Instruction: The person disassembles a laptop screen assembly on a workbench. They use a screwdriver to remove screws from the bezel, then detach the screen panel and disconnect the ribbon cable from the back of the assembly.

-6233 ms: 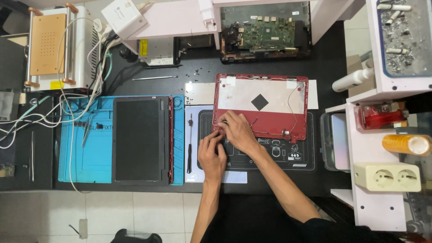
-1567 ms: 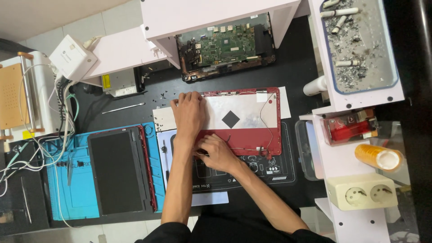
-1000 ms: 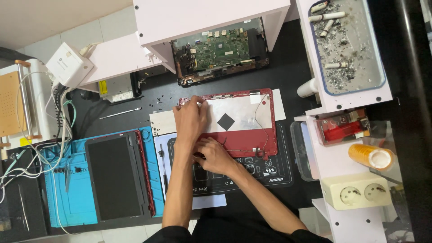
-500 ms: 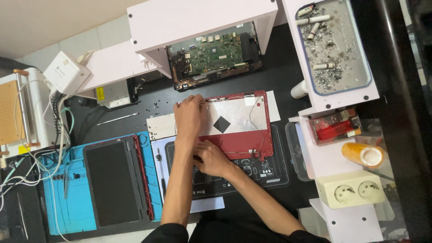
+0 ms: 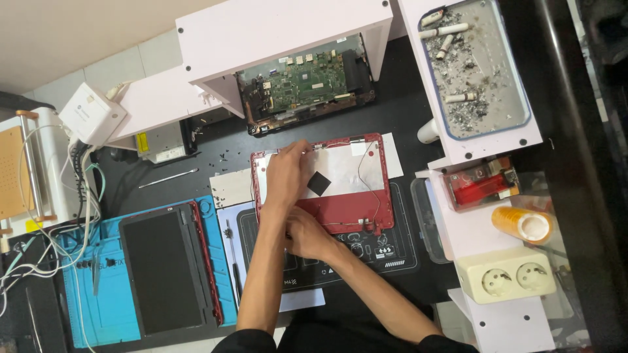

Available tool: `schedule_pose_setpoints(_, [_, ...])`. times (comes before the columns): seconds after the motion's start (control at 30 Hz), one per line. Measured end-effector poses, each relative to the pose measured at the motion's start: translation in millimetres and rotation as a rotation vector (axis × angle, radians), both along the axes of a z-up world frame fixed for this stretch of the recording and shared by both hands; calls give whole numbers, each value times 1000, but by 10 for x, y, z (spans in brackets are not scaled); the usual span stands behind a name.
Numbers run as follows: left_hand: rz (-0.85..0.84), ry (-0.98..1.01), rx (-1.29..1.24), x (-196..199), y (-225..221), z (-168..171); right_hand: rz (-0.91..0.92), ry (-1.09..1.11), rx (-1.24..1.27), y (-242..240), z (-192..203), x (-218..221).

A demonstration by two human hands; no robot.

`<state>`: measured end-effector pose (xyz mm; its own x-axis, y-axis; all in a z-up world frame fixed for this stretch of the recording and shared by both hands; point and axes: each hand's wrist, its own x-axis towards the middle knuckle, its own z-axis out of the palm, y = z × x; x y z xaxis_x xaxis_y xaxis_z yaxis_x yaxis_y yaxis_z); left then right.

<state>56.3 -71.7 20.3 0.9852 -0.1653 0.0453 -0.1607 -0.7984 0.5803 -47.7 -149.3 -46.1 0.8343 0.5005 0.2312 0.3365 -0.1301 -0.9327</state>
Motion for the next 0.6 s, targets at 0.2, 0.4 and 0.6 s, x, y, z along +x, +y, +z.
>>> schedule_pose_setpoints(0.2, [-174, -39, -37, -13, -35, 41, 7, 12, 20, -7, 3, 14])
schedule_pose_setpoints(0.4, [-243, 43, -207, -114, -169, 177, 50, 212, -63, 45, -115, -9])
schedule_pose_setpoints(0.6, [-258, 132, -350, -209, -220, 465, 64, 176, -58, 42, -72, -1])
